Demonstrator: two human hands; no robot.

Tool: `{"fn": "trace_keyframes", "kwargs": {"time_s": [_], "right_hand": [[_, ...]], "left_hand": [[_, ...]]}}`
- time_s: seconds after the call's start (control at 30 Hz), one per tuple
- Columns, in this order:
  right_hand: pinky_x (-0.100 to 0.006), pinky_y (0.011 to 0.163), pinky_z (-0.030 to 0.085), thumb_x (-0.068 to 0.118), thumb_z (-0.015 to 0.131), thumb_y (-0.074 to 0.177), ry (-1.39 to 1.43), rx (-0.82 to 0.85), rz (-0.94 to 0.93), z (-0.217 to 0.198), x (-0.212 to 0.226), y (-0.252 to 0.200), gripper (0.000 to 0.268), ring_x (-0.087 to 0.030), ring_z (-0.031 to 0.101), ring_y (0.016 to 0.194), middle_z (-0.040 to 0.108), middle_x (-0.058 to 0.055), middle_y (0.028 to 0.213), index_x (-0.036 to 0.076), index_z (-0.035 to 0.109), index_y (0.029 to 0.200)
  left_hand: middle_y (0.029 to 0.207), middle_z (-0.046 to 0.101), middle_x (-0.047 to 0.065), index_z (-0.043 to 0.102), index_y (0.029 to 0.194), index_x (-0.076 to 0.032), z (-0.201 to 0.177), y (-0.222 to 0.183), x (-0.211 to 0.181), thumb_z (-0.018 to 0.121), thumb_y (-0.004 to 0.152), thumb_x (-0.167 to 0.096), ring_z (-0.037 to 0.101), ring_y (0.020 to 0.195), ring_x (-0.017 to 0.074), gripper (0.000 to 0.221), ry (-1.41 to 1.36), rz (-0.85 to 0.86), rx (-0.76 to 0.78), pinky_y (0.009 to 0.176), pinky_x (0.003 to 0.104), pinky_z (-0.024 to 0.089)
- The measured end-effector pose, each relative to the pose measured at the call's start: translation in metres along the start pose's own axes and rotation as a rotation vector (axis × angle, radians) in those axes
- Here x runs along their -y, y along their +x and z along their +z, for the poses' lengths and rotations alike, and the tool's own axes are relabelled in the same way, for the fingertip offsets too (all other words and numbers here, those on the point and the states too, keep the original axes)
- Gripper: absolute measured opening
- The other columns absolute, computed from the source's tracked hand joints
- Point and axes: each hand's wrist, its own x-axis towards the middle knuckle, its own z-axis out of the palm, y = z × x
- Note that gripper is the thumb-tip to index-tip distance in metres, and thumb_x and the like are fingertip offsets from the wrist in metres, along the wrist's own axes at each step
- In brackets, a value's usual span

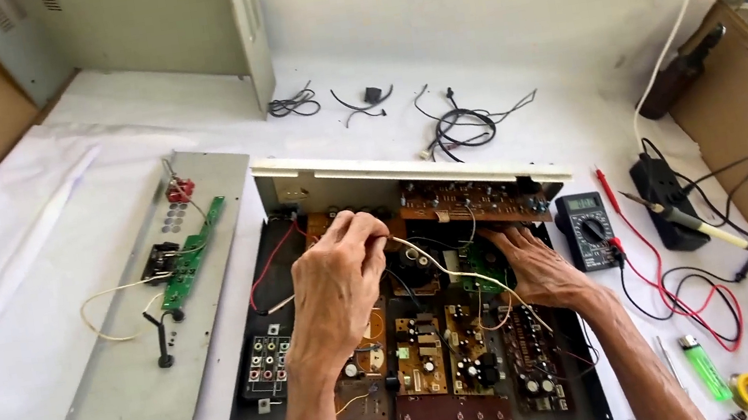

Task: Preparing and manipulating internal wiring of an electronic amplifier during repair or assembly.

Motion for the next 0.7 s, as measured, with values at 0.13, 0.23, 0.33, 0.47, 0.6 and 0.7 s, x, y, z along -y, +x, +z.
{"fn": "trace_keyframes", "kwargs": {"time_s": [0.13, 0.23, 0.33, 0.47, 0.6, 0.7], "right_hand": [[-0.066, 0.114, 0.034, 0.049, 0.082, 0.060, 0.060, 0.081, 0.059, -0.007, 0.005, -0.006, 0.120, -0.054, 0.036, 0.142, 0.036, -0.023, 0.157, 0.023, 0.026, 0.163], [-0.063, 0.115, 0.032, 0.056, 0.078, 0.061, 0.049, 0.070, 0.020, 0.004, -0.011, -0.004, 0.119, -0.052, 0.034, 0.145, 0.036, -0.022, 0.159, 0.023, 0.027, 0.163], [-0.058, 0.113, 0.036, 0.060, 0.080, 0.061, 0.019, 0.009, -0.041, 0.012, -0.023, -0.005, 0.121, -0.045, 0.036, 0.144, 0.035, -0.017, 0.160, 0.024, 0.026, 0.164], [-0.058, 0.114, 0.038, 0.064, 0.087, 0.062, -0.059, 0.020, 0.008, 0.019, -0.036, -0.005, 0.128, -0.043, 0.042, 0.141, 0.034, -0.015, 0.159, 0.024, 0.021, 0.164], [-0.062, 0.125, 0.002, 0.046, 0.087, 0.077, 0.024, 0.095, 0.049, 0.027, -0.052, -0.003, 0.130, -0.036, 0.016, 0.155, 0.006, -0.013, 0.170, 0.030, -0.008, 0.164], [-0.066, 0.125, 0.010, 0.036, 0.094, 0.070, 0.046, 0.104, 0.072, 0.039, -0.067, -0.004, 0.136, -0.036, 0.031, 0.150, 0.024, -0.015, 0.164, 0.030, -0.005, 0.164]], "left_hand": [[0.092, 0.067, 0.002, 0.064, 0.094, -0.022, 0.003, -0.001, 0.002, 0.064, 0.096, -0.013, 0.075, 0.077, 0.0292, 0.009, -0.014, 0.011, -0.005, 0.068, 0.039, 0.062], [0.093, 0.067, 0.003, 0.065, 0.094, -0.021, 0.002, 0.000, 0.001, 0.063, 0.097, -0.013, 0.075, 0.077, 0.0302, 0.009, -0.016, 0.011, -0.008, 0.069, 0.040, 0.062], [0.092, 0.067, 0.005, 0.066, 0.095, -0.021, 0.011, -0.002, 0.010, 0.064, 0.095, -0.014, 0.074, 0.078, 0.0346, 0.008, -0.012, 0.009, -0.009, 0.067, 0.045, 0.061], [0.090, 0.066, 0.004, 0.064, 0.094, -0.022, 0.014, -0.003, 0.014, 0.064, 0.094, -0.015, 0.074, 0.080, 0.0350, 0.007, -0.011, 0.010, 0.005, 0.067, 0.045, 0.061], [0.094, 0.068, -0.001, 0.066, 0.101, -0.013, -0.006, 0.001, -0.001, 0.068, 0.098, -0.014, 0.070, 0.073, 0.0136, 0.004, -0.022, 0.035, 0.002, 0.073, 0.032, 0.061], [0.093, 0.068, 0.000, 0.066, 0.100, -0.013, -0.005, 0.001, 0.000, 0.070, 0.097, -0.014, 0.069, 0.069, 0.0143, 0.005, -0.011, 0.044, -0.016, 0.071, 0.030, 0.061]]}}
